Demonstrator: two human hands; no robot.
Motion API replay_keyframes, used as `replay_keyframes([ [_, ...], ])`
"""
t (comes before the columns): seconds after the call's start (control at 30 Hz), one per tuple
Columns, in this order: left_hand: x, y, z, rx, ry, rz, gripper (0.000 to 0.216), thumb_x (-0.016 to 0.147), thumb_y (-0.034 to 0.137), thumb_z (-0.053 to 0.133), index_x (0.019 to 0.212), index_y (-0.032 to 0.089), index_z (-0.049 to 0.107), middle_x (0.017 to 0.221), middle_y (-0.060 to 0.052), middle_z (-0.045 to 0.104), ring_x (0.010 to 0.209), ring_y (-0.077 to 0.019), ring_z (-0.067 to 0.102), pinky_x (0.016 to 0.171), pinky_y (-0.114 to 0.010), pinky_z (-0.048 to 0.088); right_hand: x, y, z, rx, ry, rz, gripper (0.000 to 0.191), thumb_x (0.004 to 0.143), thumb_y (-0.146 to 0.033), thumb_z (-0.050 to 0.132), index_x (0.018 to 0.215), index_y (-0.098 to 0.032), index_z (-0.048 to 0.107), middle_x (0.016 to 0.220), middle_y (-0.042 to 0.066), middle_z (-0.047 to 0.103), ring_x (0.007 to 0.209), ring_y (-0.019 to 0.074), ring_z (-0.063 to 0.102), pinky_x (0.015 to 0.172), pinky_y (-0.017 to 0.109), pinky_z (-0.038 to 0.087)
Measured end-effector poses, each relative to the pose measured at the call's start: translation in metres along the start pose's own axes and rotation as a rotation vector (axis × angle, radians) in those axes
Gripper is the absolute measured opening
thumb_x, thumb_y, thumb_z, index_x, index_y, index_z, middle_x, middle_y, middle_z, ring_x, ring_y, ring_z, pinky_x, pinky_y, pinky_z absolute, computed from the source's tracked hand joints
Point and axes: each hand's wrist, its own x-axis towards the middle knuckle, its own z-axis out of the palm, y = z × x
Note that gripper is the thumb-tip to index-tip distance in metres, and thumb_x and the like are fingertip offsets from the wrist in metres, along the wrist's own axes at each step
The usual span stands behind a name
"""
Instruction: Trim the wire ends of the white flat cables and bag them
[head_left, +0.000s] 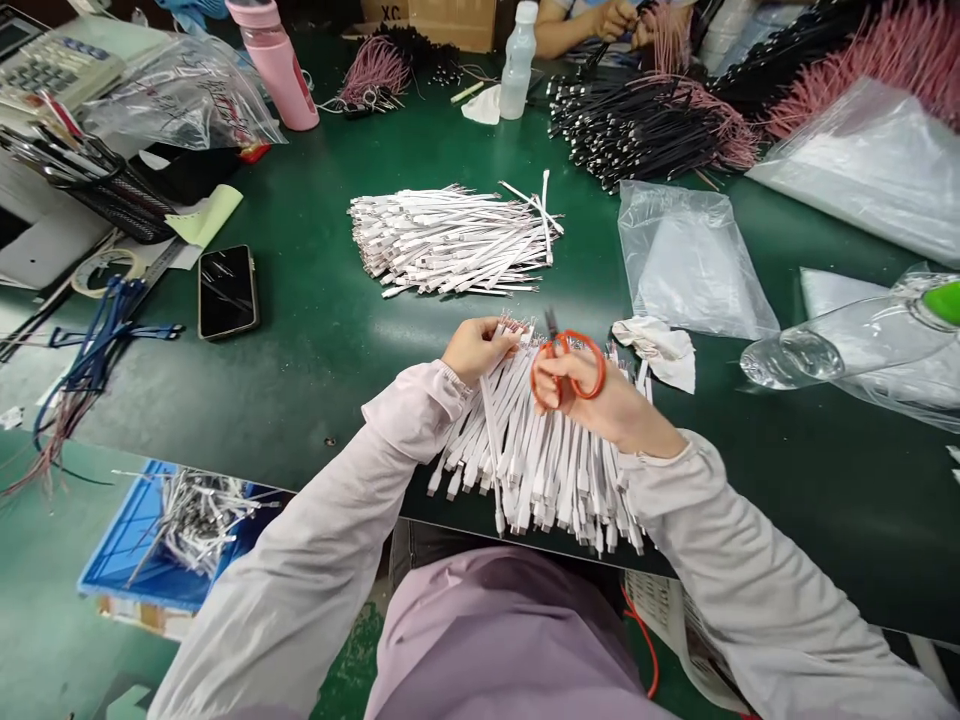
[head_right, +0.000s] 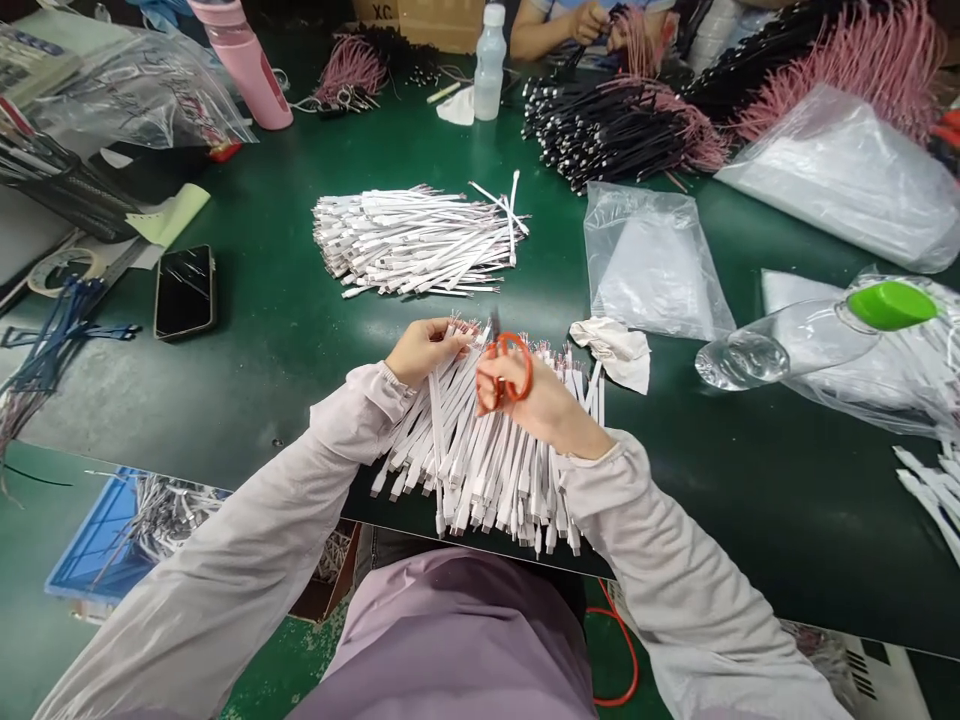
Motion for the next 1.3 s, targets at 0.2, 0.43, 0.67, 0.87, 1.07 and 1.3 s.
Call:
replay_keyframes([
  [0.2,0.002,-0.002,0.001,-0.101,0.023,-0.033,0.006,0.07,0.009,0.067,0.074,0.011,0.064,0.057,0.003,0.06,0.053,-0.0087,0.054,0.061,-0.023,0.046,0.002,0.015,0.012,0.073,-0.118,0.147,0.024,0.076,-0.023,0.061,0.056,-0.018,0.049,0.05,-0.003,0.046,0.046,0.0093,0.042,0.051,0.026,0.047],
  [0.43,0.003,-0.006,-0.001,-0.137,0.004,-0.014,0.008,0.07,0.01,0.07,0.076,0.012,0.065,0.06,0.002,0.062,0.054,-0.0085,0.055,0.061,-0.022,0.047,0.006,0.016,0.01,0.112,-0.105,0.149,0.022,0.077,-0.018,0.058,0.056,-0.017,0.051,0.05,-0.003,0.048,0.045,0.0092,0.043,0.049,0.025,0.047],
  [0.67,0.005,-0.01,-0.002,-0.148,-0.017,0.011,0.008,0.07,0.01,0.069,0.078,0.011,0.067,0.064,0.001,0.064,0.054,-0.0075,0.054,0.062,-0.022,0.049,0.006,0.016,0.011,0.089,-0.096,0.143,0.024,0.076,-0.019,0.059,0.054,-0.017,0.05,0.05,-0.003,0.048,0.045,0.0093,0.043,0.049,0.026,0.047],
  [0.87,0.002,-0.01,-0.002,-0.103,-0.071,0.047,0.026,0.068,0.014,0.074,0.093,0.011,0.071,0.08,-0.003,0.07,0.068,-0.0115,0.06,0.072,-0.027,0.052,0.009,0.015,0.006,0.096,-0.063,0.118,0.026,0.077,-0.023,0.064,0.057,-0.018,0.048,0.053,-0.004,0.046,0.047,0.0088,0.043,0.052,0.026,0.048],
  [1.07,0.001,-0.009,-0.001,-0.076,-0.06,0.018,0.022,0.062,0.021,0.079,0.079,0.012,0.068,0.069,-0.001,0.066,0.066,-0.0129,0.06,0.069,-0.028,0.05,0.013,0.003,-0.005,0.081,0.188,-0.226,0.012,0.078,-0.023,0.064,0.069,-0.019,0.058,0.057,-0.005,0.047,0.054,0.0099,0.047,0.061,0.027,0.051],
  [1.3,0.0,-0.011,-0.003,-0.019,-0.076,0.111,0.028,0.062,0.034,0.079,0.077,0.013,0.067,0.08,-0.003,0.068,0.077,-0.0147,0.059,0.078,-0.029,0.045,0.014,0.011,-0.008,-0.525,0.44,-0.483,0.024,0.078,-0.027,0.064,0.101,-0.02,0.069,0.068,-0.003,0.055,0.061,0.0114,0.053,0.063,0.028,0.047],
])
